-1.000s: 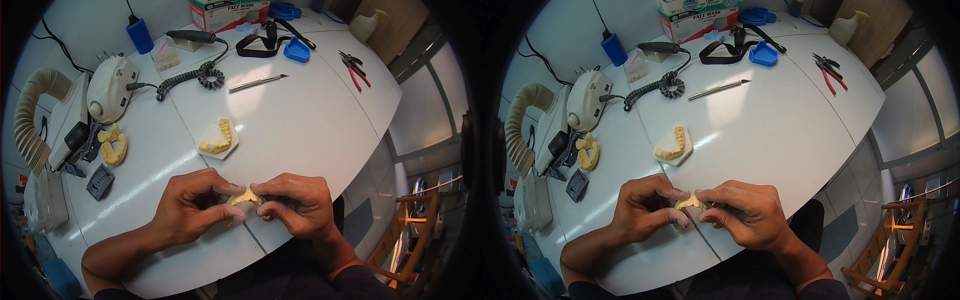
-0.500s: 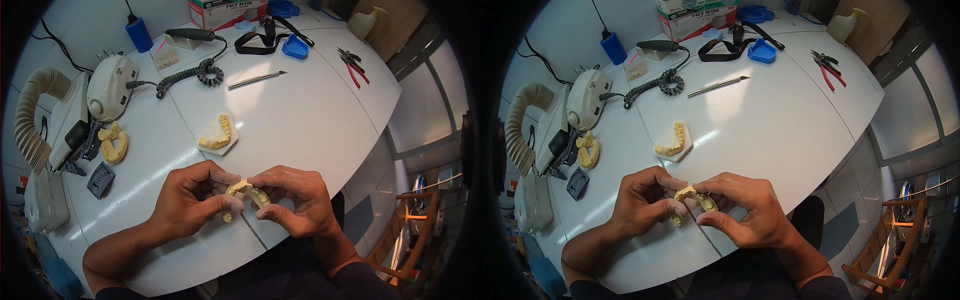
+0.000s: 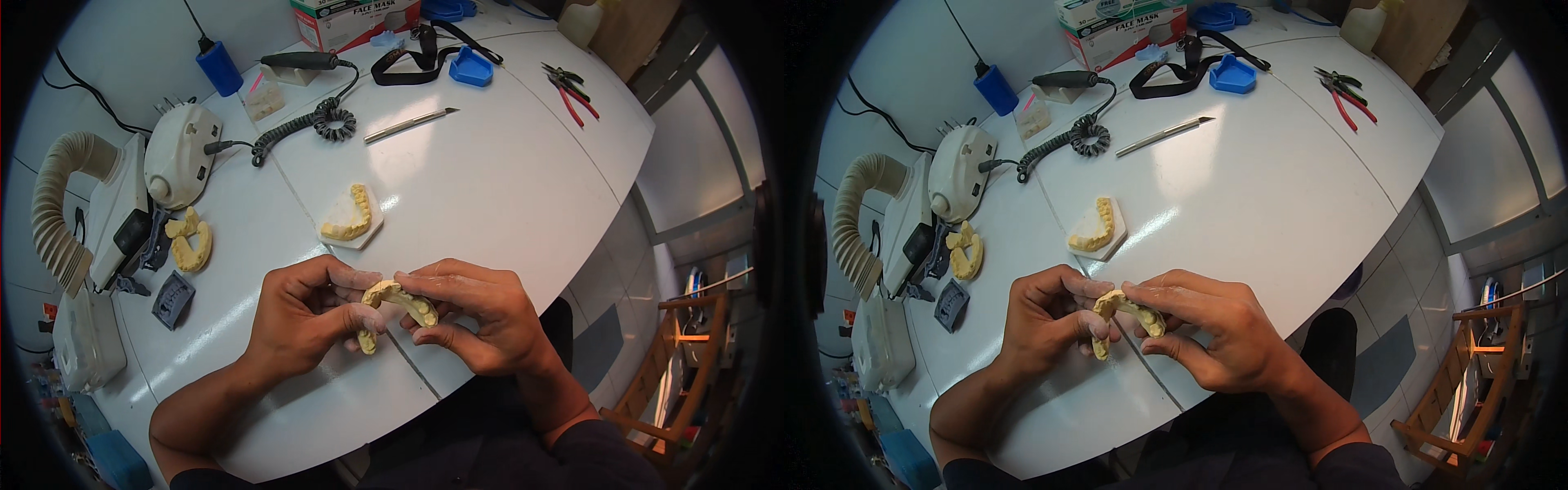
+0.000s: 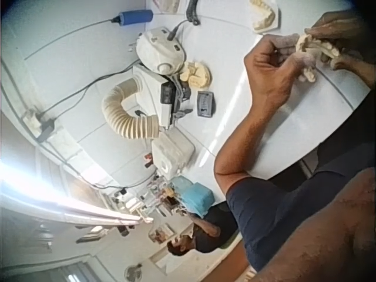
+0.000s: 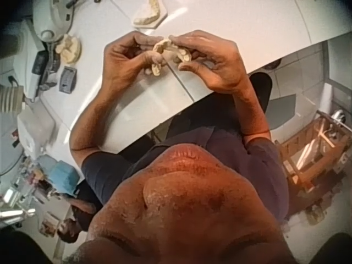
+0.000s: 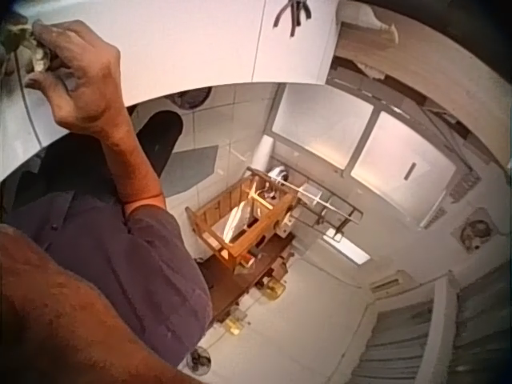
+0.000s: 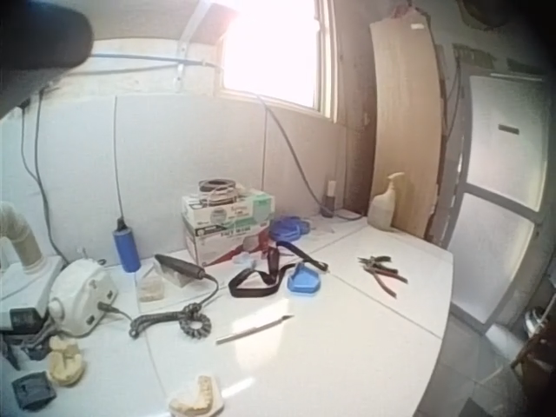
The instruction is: Inspecting and handling dental impressions and plaster models at a laboratory bench.
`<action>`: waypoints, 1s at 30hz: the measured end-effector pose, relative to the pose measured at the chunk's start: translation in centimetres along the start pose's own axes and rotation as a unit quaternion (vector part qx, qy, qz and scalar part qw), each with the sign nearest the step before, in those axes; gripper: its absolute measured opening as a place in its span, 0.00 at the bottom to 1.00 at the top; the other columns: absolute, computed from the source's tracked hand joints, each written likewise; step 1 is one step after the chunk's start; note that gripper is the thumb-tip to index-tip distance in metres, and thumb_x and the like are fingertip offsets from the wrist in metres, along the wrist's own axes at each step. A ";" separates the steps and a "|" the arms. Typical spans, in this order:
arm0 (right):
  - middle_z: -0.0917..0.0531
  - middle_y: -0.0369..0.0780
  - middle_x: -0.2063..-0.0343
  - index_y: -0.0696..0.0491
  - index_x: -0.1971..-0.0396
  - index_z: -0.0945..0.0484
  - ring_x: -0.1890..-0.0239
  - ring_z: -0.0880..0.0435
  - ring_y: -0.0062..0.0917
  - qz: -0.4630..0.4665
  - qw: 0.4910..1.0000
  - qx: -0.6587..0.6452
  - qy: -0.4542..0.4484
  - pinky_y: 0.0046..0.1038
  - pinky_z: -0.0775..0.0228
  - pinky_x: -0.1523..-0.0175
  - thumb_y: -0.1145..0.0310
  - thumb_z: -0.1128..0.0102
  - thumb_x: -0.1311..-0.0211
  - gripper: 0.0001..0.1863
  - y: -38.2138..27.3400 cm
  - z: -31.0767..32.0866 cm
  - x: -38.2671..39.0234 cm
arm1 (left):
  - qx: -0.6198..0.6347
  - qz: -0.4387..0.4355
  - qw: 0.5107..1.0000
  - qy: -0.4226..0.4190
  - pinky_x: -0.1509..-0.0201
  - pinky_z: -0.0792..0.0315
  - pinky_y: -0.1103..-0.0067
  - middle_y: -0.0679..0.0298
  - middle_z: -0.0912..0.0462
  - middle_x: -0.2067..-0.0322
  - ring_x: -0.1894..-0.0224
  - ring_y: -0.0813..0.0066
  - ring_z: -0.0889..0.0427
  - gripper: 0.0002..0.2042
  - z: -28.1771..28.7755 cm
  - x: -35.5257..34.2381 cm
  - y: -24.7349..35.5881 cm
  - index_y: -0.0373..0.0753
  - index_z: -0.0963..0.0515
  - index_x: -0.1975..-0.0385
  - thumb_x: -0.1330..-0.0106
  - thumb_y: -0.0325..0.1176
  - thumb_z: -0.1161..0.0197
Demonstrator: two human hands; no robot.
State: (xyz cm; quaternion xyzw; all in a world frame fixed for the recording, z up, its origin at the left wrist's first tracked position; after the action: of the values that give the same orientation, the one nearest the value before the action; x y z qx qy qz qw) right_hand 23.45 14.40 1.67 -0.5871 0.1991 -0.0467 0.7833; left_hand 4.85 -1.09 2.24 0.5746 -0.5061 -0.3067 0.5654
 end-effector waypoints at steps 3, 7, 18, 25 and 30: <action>0.13 0.50 0.52 0.59 0.38 0.20 0.53 0.09 0.37 -0.003 1.000 -0.010 0.000 0.31 0.16 0.48 0.80 0.26 0.44 0.30 0.2 -0.2 0.0 | -0.006 0.002 1.000 0.001 0.71 0.20 0.84 0.52 0.10 0.65 0.66 0.72 0.09 0.13 0.1 0.0 0.0 0.28 0.20 0.53 0.36 0.20 0.27; 0.13 0.49 0.52 0.59 0.38 0.20 0.53 0.09 0.37 0.006 1.000 0.007 0.001 0.30 0.16 0.48 0.80 0.26 0.44 0.30 0.3 -0.3 -0.2 | 0.002 0.010 1.000 -0.011 0.67 0.17 0.85 0.53 0.11 0.63 0.66 0.78 0.12 0.13 0.4 0.1 0.1 0.27 0.19 0.52 0.33 0.21 0.27; 0.13 0.49 0.59 0.65 0.43 0.19 0.64 0.10 0.33 -0.003 0.998 0.056 0.035 0.29 0.18 0.55 0.79 0.27 0.41 0.24 0.0 2.4 -1.8 | -0.031 -0.016 0.999 0.009 0.65 0.20 0.83 0.60 0.12 0.62 0.62 0.77 0.11 0.11 -1.1 -3.3 0.9 0.31 0.18 0.49 0.27 0.29 0.31; 0.10 0.49 0.63 0.67 0.46 0.18 0.65 0.11 0.25 0.017 0.997 0.057 0.050 0.26 0.18 0.57 0.78 0.33 0.33 0.17 -1.1 7.8 -8.4 | 0.021 -0.086 0.996 0.030 0.67 0.29 0.87 0.66 0.14 0.64 0.62 0.81 0.13 0.12 -1.9 -9.5 4.5 0.37 0.19 0.53 0.24 0.40 0.33; 0.11 0.47 0.72 0.67 0.51 0.15 0.71 0.12 0.23 0.035 0.998 0.044 0.004 0.26 0.19 0.63 0.76 0.35 0.31 0.13 -2.0 8.3 -14.6 | 0.021 -0.173 0.980 0.099 0.68 0.31 0.87 0.67 0.16 0.64 0.65 0.81 0.16 0.11 -0.5 -10.2 5.8 0.39 0.21 0.57 0.23 0.40 0.34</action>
State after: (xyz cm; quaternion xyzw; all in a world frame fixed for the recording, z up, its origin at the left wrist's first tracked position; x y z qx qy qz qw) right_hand 13.47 25.69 9.25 -0.5448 0.2201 -0.0304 0.8086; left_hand 0.86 9.45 5.67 0.6931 -0.3465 -0.3306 0.5388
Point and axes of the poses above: each hand's wrist, its own x-axis away from the middle knuckle, its own z-axis out of the back of the hand, y = z × x, the point moved 1 cm from there along -x, towards the middle knuckle
